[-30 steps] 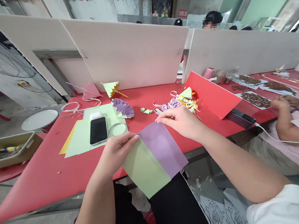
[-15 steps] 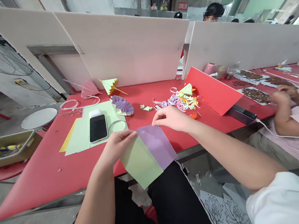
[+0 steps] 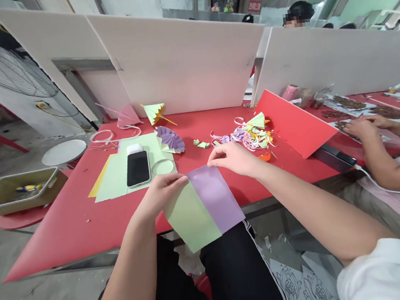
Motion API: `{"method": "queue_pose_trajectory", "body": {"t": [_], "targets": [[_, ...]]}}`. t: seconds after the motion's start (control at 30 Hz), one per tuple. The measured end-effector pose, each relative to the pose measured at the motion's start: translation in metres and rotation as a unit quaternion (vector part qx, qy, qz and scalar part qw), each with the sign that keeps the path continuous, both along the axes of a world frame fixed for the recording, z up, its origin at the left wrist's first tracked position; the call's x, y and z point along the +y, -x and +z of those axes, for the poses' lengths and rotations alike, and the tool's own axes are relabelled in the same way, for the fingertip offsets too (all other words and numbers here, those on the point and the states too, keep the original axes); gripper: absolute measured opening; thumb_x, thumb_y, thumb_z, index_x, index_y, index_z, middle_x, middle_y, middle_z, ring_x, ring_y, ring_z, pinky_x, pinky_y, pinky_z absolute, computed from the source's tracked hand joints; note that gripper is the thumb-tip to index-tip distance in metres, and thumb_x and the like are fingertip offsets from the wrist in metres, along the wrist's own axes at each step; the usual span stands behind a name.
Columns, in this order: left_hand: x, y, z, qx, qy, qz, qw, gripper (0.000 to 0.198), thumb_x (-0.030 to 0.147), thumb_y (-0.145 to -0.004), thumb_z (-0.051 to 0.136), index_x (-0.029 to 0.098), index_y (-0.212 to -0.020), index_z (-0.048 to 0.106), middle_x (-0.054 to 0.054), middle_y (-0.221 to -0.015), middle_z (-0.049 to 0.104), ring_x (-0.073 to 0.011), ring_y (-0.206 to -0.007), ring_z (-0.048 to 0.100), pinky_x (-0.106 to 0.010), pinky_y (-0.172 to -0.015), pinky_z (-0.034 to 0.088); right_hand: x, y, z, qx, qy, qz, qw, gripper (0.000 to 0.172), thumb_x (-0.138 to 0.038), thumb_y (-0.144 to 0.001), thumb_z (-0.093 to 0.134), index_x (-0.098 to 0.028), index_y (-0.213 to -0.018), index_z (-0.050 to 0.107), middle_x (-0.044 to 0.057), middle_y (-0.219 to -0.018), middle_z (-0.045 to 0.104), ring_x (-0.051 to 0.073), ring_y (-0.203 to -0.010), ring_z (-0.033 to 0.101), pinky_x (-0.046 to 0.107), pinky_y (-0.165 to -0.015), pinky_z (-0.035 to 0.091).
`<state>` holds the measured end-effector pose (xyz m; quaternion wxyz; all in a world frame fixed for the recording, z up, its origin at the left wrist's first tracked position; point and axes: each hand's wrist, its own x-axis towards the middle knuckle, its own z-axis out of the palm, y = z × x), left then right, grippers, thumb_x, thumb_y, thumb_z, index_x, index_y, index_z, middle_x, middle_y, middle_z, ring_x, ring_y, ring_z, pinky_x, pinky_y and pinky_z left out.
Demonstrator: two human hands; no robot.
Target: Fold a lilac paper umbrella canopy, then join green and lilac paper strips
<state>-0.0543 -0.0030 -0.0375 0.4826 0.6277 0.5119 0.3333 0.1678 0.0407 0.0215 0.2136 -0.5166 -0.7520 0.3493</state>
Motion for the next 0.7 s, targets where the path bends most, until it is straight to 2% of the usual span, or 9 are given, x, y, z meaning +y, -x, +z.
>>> {"method": "queue_pose_trajectory", "body": {"t": [0.2, 0.33, 0.43, 0.7], "targets": [[0.002, 0.003, -0.003, 0.011, -0.021, -0.004, 1.0, 0.039, 0.051, -0.081, 0.049, 0.015, -0.075, 0.066, 0.0, -0.065, 0.058, -0.0132, -0.059, 0.052, -0.023, -0.051, 0.038, 0.002, 0.002, -0.001, -0.008, 0.009, 0.002, 1.0, 0.014, -0.035, -0.07, 0.063, -0.022, -0.071, 0.066, -0.002, -0.073, 0.066, 0.014, -0.073, 0.058, 0.028, -0.067, 0.043], [0.003, 0.004, -0.001, 0.015, -0.044, -0.026, 0.999, 0.033, 0.047, -0.08, 0.053, 0.018, -0.081, 0.069, -0.001, -0.079, 0.066, -0.0161, -0.074, 0.058, -0.024, -0.064, 0.042, 0.003, 0.006, -0.001, 0.002, -0.005, 0.007, 1.0, 0.014, -0.035, -0.07, 0.063, -0.022, -0.07, 0.066, -0.002, -0.071, 0.065, 0.013, -0.071, 0.058, 0.028, -0.066, 0.043], [0.004, 0.002, -0.001, 0.021, -0.067, -0.015, 0.997, 0.027, 0.044, -0.079, 0.056, 0.021, -0.085, 0.069, -0.001, -0.086, 0.068, -0.0168, -0.081, 0.058, -0.025, -0.072, 0.041, 0.005, 0.008, -0.003, -0.004, -0.008, 0.024, 1.0, 0.014, -0.035, -0.071, 0.063, -0.022, -0.071, 0.067, -0.001, -0.075, 0.067, 0.014, -0.075, 0.059, 0.03, -0.07, 0.044], [0.003, -0.002, -0.004, 0.025, -0.061, 0.019, 0.998, 0.03, 0.043, -0.08, 0.053, 0.018, -0.08, 0.069, -0.002, -0.075, 0.066, -0.0162, -0.07, 0.055, -0.025, -0.061, 0.04, 0.004, 0.012, -0.008, 0.007, 0.017, 0.021, 1.0, 0.015, -0.037, -0.07, 0.064, -0.022, -0.073, 0.066, 0.0, -0.077, 0.066, 0.015, -0.077, 0.06, 0.031, -0.072, 0.046]]}}
